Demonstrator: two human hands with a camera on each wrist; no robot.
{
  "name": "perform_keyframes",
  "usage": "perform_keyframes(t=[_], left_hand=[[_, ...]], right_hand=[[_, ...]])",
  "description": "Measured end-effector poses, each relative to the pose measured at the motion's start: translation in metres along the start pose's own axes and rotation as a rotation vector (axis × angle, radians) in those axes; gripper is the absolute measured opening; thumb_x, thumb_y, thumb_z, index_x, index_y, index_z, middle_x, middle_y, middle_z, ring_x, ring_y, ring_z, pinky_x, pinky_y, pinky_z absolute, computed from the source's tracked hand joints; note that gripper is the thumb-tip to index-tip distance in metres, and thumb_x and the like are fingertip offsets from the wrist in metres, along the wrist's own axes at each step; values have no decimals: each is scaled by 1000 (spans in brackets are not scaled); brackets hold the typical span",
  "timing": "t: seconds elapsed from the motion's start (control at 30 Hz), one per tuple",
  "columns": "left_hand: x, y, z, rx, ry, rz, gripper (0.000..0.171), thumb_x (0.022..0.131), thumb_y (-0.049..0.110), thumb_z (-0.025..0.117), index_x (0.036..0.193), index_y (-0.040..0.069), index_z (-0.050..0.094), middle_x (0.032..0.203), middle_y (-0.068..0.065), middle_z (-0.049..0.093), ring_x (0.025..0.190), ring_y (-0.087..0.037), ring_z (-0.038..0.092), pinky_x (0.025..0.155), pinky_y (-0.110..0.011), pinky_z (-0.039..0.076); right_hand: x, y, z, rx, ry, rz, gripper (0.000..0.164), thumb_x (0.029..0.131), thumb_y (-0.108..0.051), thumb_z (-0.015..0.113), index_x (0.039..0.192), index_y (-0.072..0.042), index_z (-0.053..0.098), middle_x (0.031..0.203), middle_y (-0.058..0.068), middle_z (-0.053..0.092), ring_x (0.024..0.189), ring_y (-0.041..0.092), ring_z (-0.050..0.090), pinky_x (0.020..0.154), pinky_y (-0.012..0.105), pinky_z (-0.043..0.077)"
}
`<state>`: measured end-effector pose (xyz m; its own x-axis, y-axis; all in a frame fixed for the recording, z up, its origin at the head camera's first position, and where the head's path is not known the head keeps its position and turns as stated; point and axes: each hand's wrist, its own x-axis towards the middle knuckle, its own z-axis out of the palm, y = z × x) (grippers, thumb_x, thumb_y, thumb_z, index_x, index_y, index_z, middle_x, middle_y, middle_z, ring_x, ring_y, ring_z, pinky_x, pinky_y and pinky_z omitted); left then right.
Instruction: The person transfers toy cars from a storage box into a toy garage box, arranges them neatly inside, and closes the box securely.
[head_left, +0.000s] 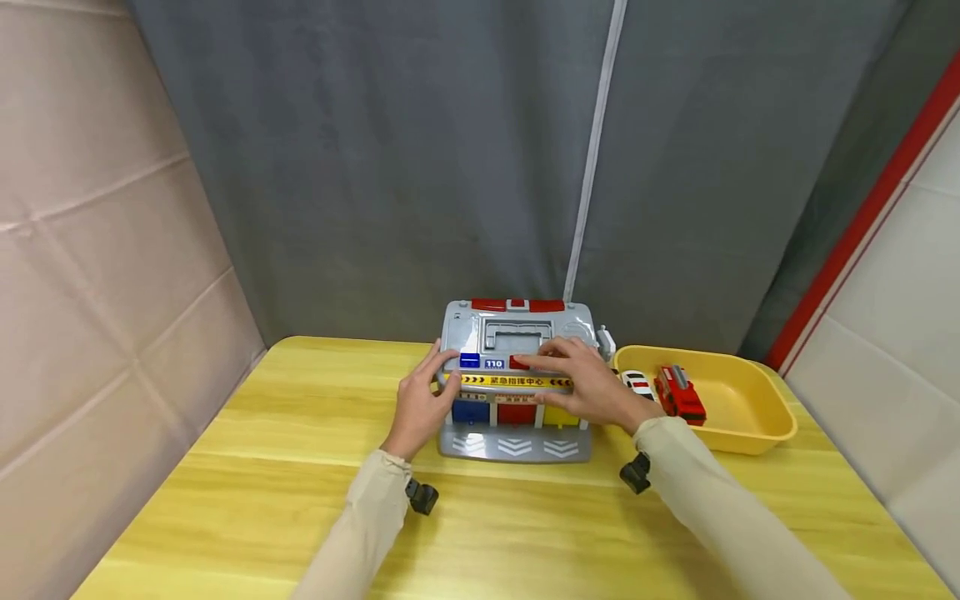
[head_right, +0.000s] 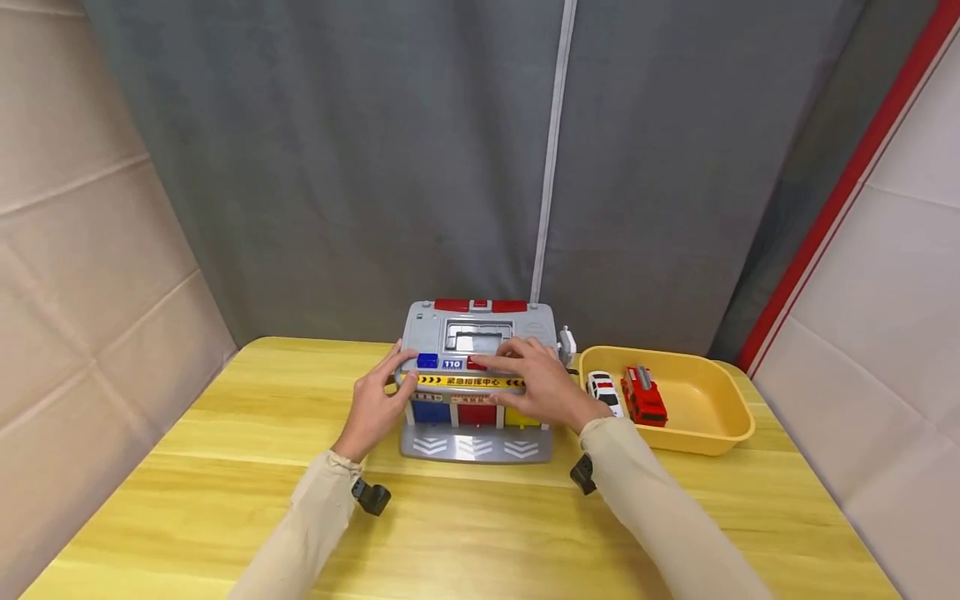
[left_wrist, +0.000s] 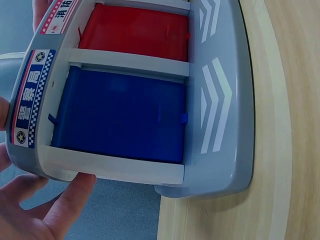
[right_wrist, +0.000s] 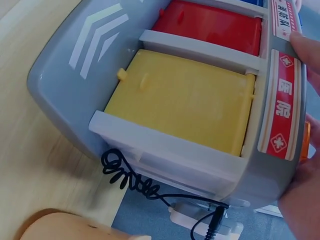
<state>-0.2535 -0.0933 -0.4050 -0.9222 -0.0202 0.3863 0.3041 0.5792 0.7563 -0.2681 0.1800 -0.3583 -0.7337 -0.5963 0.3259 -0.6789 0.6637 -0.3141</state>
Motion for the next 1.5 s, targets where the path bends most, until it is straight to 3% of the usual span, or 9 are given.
perform_keyframes(t=[0.27,0.33,0.43,0.57,0.8,0.93,1.07,1.37,1.5], left_hand=[[0,-1,-5,3,5,10,34,99,28,59,131,20,65,160,-8,41,84,-20,66,72,-29,61],[0,-1,-7,5,6,14,34,99,29,58,131,21,65,160,-9,41,66,-13,58,65,-24,56],[1,-1,-9,2,13,22,34,99,29,59,131,21,66,160,-9,42,57,-11,49,62,-22,52],[1,-4,-8,8,19,26,34,99,30,59,130,21,66,159,-8,42,65,-12,54,66,-23,55],[2,-3,-9,12,31,34,33,99,29,59,129,20,67,159,-10,44,61,-17,56,63,-23,53],[2,-2,-9,14,35,37,32,99,28,59,129,20,67,158,-11,45,79,-22,65,68,-28,59],[2,-3,-9,12,32,35,33,99,29,59,130,21,67,158,-11,44,84,-23,66,70,-28,59],[2,-2,-10,9,31,29,33,99,29,58,130,20,67,159,-9,43,62,-16,54,64,-22,53],[2,-2,-10,13,26,26,33,99,29,58,130,20,66,159,-9,43,66,-18,57,65,-25,55]], right_hand=[[2,-5,0,8,-5,18,58,87,-37,76,142,-36,57,129,4,60,121,27,49,108,57,36],[4,-6,0,2,-4,15,58,88,-37,76,142,-35,56,130,4,60,121,27,49,108,57,36],[5,-6,-1,-10,-6,11,57,89,-37,75,143,-34,57,130,5,59,122,28,49,108,57,36],[5,-7,-1,-6,-8,6,56,89,-35,75,142,-32,57,131,6,59,122,29,50,108,58,36],[8,-7,-1,-5,-18,14,57,88,-34,76,142,-34,57,131,5,59,122,29,50,109,59,35],[9,-7,-2,-5,-27,23,57,88,-35,76,141,-34,58,130,5,59,123,29,49,110,58,35],[8,-8,-2,-12,-21,20,57,88,-35,76,141,-34,58,130,5,59,121,28,49,109,58,36],[8,-10,-1,-11,-3,12,55,89,-33,75,142,-34,58,130,6,59,122,29,49,109,58,35],[8,-10,-1,-11,2,8,55,89,-32,75,141,-34,58,131,6,58,123,29,48,108,58,35]])
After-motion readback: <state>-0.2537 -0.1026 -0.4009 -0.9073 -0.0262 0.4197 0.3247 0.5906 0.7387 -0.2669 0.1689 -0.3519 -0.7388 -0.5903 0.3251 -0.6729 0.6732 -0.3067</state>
